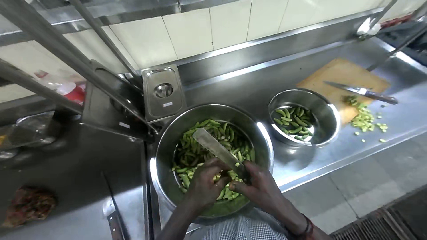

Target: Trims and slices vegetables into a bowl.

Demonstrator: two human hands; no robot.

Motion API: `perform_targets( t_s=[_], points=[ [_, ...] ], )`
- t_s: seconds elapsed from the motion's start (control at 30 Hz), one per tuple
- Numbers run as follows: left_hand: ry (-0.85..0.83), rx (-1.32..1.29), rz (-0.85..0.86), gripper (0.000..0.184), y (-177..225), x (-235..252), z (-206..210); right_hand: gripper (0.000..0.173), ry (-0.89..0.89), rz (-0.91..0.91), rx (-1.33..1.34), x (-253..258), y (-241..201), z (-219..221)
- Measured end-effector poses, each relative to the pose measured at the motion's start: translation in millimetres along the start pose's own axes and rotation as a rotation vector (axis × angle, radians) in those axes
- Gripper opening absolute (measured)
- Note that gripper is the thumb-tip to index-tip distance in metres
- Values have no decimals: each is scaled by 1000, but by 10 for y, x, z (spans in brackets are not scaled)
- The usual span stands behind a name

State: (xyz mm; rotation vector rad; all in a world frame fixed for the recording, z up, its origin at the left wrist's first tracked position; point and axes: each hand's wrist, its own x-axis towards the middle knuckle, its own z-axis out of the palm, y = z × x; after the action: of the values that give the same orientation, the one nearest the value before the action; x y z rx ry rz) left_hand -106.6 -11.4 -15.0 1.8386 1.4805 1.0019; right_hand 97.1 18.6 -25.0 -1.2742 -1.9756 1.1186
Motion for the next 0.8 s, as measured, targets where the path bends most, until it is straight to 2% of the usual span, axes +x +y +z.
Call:
perform_targets(
  t_s=[0.23, 0.37, 0.43, 0.57, 0.67, 0.8],
  points=[
    [24, -68, 60, 11, 83, -51, 80, 41, 26, -41, -2, -13, -6, 12],
    [127, -84, -5, 9, 118, -65, 125, 47, 5, -80, 17, -32, 4, 48],
    [174, -194, -117, 16, 124, -49, 138, 49, -2, -93, 53, -50, -1, 58],
    [224, -772, -501, 16, 178, 8, 71, 58, 80, -164, 45, -37, 33, 33],
    [211, -1139, -726, 9, 189, 15, 5, 44, 84, -153, 47, -27, 49, 29],
    [171, -1320, -828, 6, 135, -2, 44, 46, 101, -167, 2, -40, 37, 67]
  ],
)
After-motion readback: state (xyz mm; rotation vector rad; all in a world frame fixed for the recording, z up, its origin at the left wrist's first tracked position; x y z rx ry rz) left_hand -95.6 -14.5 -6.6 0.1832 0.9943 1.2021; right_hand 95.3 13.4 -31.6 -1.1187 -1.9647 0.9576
